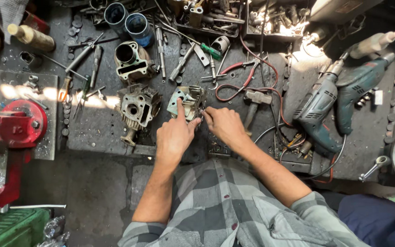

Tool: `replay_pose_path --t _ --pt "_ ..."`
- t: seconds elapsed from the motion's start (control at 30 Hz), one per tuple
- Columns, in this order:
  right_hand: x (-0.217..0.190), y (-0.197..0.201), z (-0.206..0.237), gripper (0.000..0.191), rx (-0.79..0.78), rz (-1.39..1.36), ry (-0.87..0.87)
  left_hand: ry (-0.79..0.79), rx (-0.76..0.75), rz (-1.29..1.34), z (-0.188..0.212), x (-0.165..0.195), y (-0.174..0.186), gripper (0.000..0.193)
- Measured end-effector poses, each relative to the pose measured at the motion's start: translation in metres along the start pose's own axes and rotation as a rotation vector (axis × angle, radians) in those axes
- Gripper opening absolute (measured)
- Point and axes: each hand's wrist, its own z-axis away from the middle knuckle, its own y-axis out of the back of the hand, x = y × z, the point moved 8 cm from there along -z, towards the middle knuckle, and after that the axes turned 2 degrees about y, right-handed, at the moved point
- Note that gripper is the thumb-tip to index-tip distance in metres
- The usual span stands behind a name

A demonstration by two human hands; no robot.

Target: The person sits at a cluttered repair workbench and cleans a small engine cylinder head, scraping its surfaces with a yellow-handled scraper while holding the part steady. They turn the part over, reposition it, and continue scraping different faces, at times working by hand around the openings.

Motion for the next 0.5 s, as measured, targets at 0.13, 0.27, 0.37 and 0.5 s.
replay_pose_path --t 0.13,0.27,0.37,0.5 --pt "0.019 0.001 -0.016 0.026 -0.058 0.107 0.002 -0.007 -0.001 0.02 0.002 0.0 -0.004 0.092" --pt "0.018 -0.017 -0.019 0.025 -0.195 0.273 0.069 -0.023 0.028 0.026 0.004 0.002 -0.004 0.093" --pt "0.014 -0.023 -0.009 0.028 -0.229 0.24 0.066 -0.006 -0.024 -0.004 0.0 -0.001 -0.004 0.092" --pt "0.038 0.001 0.003 0.029 0.022 -0.039 -0.153 0.016 -0.026 0.013 0.006 -0.003 -0.004 0.091"
